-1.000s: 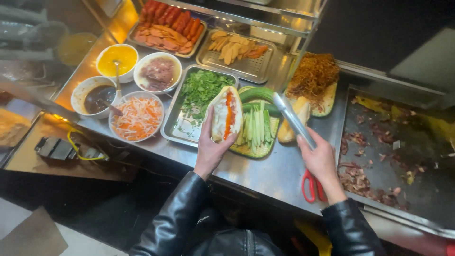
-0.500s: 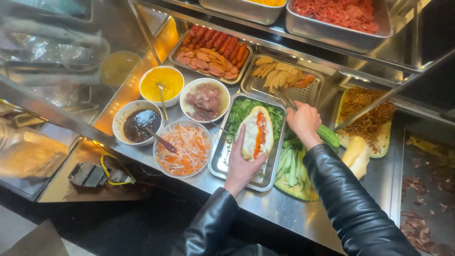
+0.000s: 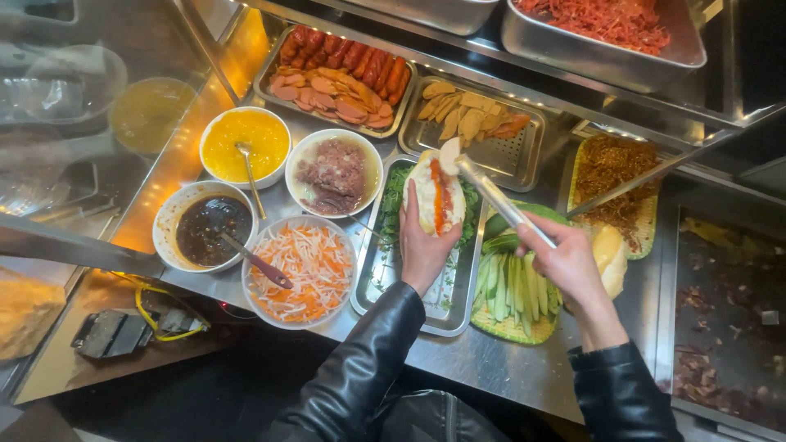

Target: The person assembles a sandwich by adding various fillings like meat and vegetables, applying sauce, and then toasting it in a sandwich press.

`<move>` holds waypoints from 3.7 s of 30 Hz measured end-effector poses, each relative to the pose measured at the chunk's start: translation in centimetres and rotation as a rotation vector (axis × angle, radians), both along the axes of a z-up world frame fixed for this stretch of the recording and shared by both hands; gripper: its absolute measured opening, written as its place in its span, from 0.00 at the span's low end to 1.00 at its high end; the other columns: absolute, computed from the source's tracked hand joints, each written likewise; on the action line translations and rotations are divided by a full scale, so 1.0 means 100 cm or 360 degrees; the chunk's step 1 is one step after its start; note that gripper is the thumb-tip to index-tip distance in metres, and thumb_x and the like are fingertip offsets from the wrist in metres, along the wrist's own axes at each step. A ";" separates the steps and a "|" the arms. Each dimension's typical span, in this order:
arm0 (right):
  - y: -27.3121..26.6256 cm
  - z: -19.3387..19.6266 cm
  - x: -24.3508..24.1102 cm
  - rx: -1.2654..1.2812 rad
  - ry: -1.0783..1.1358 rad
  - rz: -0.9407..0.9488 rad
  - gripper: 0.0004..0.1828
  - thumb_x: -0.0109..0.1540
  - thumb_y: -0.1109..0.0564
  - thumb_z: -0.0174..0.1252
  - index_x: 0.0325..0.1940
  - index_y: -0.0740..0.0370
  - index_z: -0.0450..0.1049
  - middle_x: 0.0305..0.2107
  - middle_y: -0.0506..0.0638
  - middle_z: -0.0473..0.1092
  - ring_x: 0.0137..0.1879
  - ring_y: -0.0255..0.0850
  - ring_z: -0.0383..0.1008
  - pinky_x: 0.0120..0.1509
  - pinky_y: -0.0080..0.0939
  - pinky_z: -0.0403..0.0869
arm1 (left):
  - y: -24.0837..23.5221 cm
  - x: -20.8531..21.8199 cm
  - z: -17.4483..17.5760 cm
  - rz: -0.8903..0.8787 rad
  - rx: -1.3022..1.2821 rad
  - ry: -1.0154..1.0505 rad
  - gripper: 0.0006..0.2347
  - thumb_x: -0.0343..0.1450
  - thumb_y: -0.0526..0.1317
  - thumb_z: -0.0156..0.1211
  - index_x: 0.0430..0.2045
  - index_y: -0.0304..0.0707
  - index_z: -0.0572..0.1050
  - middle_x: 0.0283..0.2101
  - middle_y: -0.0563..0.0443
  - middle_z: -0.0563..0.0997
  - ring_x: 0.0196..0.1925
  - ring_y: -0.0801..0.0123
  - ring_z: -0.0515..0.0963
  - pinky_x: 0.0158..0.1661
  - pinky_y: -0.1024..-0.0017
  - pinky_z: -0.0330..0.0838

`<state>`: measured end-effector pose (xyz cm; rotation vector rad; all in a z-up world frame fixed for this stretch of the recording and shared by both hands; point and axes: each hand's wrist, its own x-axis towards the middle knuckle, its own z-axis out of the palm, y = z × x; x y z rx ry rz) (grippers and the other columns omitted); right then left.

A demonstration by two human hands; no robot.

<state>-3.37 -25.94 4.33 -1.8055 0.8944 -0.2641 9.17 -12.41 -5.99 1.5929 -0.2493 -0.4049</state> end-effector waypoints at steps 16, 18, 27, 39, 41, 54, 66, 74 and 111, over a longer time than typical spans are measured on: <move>-0.183 -0.150 0.090 -0.1125 0.0825 -0.0169 0.26 0.64 0.43 0.61 0.65 0.49 0.76 0.46 0.63 0.78 0.52 0.61 0.79 0.57 0.62 0.74 | 0.007 0.004 0.039 -0.0074 -0.0019 0.0275 0.48 0.60 0.34 0.74 0.74 0.44 0.44 0.66 0.25 0.58 0.69 0.35 0.65 0.62 0.48 0.68; -0.187 -0.137 0.093 -0.1163 0.0981 -0.0025 0.25 0.63 0.44 0.61 0.65 0.45 0.77 0.46 0.67 0.78 0.53 0.67 0.78 0.57 0.63 0.75 | 0.010 0.004 0.046 -0.0052 -0.0027 0.0306 0.47 0.61 0.33 0.73 0.74 0.45 0.45 0.65 0.24 0.60 0.68 0.34 0.65 0.61 0.45 0.67; -0.238 -0.131 0.113 -0.1308 0.1161 0.0248 0.25 0.64 0.43 0.58 0.67 0.39 0.75 0.48 0.65 0.79 0.54 0.69 0.78 0.61 0.64 0.72 | 0.008 0.008 0.038 -0.0113 -0.0070 0.0347 0.47 0.60 0.33 0.73 0.74 0.46 0.47 0.65 0.24 0.60 0.67 0.34 0.66 0.59 0.44 0.69; -0.180 -0.083 0.082 -0.1182 0.1094 0.0117 0.25 0.67 0.45 0.57 0.68 0.50 0.74 0.50 0.70 0.77 0.58 0.69 0.75 0.61 0.65 0.72 | -0.004 0.009 0.035 -0.0256 -0.0073 0.0339 0.46 0.61 0.32 0.70 0.74 0.43 0.46 0.65 0.21 0.59 0.65 0.32 0.67 0.57 0.43 0.71; -0.186 -0.093 0.089 -0.1175 0.1077 0.0134 0.24 0.68 0.47 0.56 0.68 0.51 0.74 0.49 0.70 0.77 0.57 0.68 0.76 0.60 0.65 0.73 | -0.006 0.005 0.038 -0.0283 -0.0029 0.0302 0.46 0.61 0.35 0.71 0.74 0.43 0.46 0.65 0.21 0.60 0.67 0.30 0.64 0.60 0.41 0.67; -0.106 -0.037 0.027 -0.0790 0.0588 -0.0098 0.20 0.66 0.45 0.61 0.61 0.46 0.79 0.25 0.51 0.78 0.43 0.50 0.80 0.50 0.54 0.76 | -0.012 0.008 0.020 -0.0262 0.0067 0.0182 0.47 0.59 0.38 0.73 0.74 0.47 0.49 0.64 0.23 0.63 0.67 0.33 0.66 0.62 0.44 0.64; -0.042 0.016 0.008 -0.0363 0.0490 0.0291 0.25 0.64 0.46 0.63 0.64 0.52 0.77 0.53 0.64 0.76 0.61 0.65 0.73 0.64 0.62 0.69 | -0.009 0.026 0.011 -0.0199 0.0041 0.0150 0.48 0.59 0.35 0.73 0.74 0.43 0.46 0.64 0.21 0.61 0.67 0.31 0.66 0.60 0.48 0.70; -0.116 -0.114 0.095 -0.0923 0.0768 -0.0036 0.25 0.64 0.40 0.63 0.64 0.44 0.77 0.45 0.62 0.78 0.56 0.63 0.77 0.60 0.65 0.72 | 0.011 0.024 0.012 -0.0130 0.0009 0.0239 0.48 0.60 0.34 0.73 0.74 0.45 0.46 0.64 0.24 0.61 0.66 0.36 0.68 0.58 0.52 0.73; -0.045 0.043 -0.004 -0.0515 0.0982 0.0760 0.28 0.59 0.38 0.58 0.66 0.29 0.72 0.57 0.46 0.77 0.15 0.33 0.53 0.24 0.35 0.61 | -0.002 0.001 0.047 -0.0194 0.0187 0.0223 0.49 0.60 0.41 0.71 0.72 0.62 0.40 0.74 0.30 0.50 0.75 0.39 0.53 0.63 0.27 0.49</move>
